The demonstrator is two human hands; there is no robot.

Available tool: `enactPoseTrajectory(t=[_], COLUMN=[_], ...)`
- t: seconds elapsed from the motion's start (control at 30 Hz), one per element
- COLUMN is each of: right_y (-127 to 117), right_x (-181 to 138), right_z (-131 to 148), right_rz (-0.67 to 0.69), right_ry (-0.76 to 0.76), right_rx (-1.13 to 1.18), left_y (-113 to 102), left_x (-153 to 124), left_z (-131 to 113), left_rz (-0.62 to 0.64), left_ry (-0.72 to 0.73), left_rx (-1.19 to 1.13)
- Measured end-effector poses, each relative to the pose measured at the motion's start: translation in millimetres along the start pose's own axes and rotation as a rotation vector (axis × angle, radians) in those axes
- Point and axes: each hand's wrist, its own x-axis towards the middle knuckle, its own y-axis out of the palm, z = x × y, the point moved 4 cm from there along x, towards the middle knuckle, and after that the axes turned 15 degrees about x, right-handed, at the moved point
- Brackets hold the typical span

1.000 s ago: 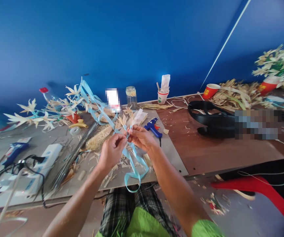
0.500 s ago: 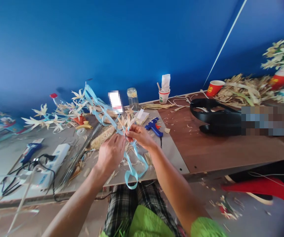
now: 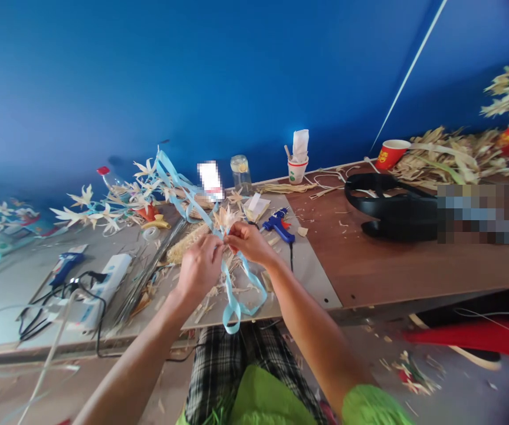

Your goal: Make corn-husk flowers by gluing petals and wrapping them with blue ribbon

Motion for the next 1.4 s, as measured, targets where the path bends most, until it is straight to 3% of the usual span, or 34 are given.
enactPoseTrajectory(t=[0.17,0.27,0.37,0.47,0.6,0.93,1.23,1.4], right_y=[-5,-4,-2,-2,-6,-22,-25,-22], right_x=[0,0,-1,-2,-1,4,5,5], right_z=[-1,1,3,3,0,-5,-17,-18], right_rz=[0.011,0.018,0.027,0.031,0.017,-0.115,-0.185,-0.180], right_ry=[0.003,-0.001,0.024,0.046,0.041,0.031,0.113,0.126], right_rx=[0.042,0.051,0.078,0.115,0.076,-0.002,0.344,0.387], left_y=[24,46,62,72,79,102,107,103], left_x=[13,14,11,7,6,16,19,19], left_z=[23,30,33,30,22,19,15,14], left_rz=[0.234,0.488,0.643,0.702,0.675,0.651,0.603,0.514], left_ry=[-0.390,-0.540,-0.623,-0.621,-0.609,-0.562,-0.508,-0.478], left_rx=[-0.647,-1.056,-1.309,-1.487,-1.626,-1.674,-1.962,-1.933])
